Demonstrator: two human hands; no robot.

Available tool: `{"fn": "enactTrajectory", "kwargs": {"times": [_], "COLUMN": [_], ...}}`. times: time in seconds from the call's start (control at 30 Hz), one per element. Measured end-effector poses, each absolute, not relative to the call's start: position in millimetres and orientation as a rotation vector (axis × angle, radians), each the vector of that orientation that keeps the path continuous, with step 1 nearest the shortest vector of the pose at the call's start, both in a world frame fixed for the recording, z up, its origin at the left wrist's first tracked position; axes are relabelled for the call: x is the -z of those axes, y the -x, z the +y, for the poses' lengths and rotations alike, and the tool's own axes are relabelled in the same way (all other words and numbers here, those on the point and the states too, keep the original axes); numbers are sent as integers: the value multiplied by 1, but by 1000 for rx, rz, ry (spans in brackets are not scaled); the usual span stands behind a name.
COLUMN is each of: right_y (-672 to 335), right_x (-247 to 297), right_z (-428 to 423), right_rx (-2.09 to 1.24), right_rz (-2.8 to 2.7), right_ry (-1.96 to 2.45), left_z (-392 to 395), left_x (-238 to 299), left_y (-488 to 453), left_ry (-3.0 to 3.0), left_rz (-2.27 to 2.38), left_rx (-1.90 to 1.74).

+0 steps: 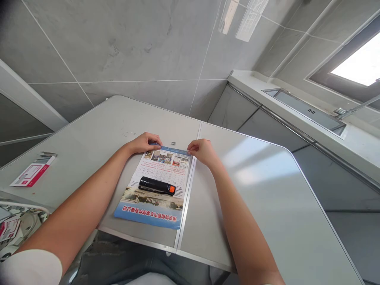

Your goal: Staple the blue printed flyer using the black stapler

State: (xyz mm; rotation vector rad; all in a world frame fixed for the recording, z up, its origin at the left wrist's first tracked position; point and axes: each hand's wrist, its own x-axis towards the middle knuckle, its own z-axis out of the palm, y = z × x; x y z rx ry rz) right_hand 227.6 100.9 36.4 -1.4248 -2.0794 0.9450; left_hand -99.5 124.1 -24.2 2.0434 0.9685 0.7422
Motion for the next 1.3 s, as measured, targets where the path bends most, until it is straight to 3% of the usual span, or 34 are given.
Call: {"fn": "enactTrajectory", "kwargs": {"times": [0.17, 0.57, 1.3], "right_y": [-230, -287, -288], "right_x": [-27, 30, 26], "right_z": [107, 127, 128], "right_rx": [-891, -818, -964], "right_rz": [-2095, -1541, -1457], "right_ry": [1402, 1380, 1306], "left_z": [124, 123, 123], "left_x": [23, 21, 19], "left_y": [99, 96, 89], "left_ry": [-2071, -2193, -2520], "left_rz": [1001, 1082, 1166], "left_rx": [-694, -664, -490]}}
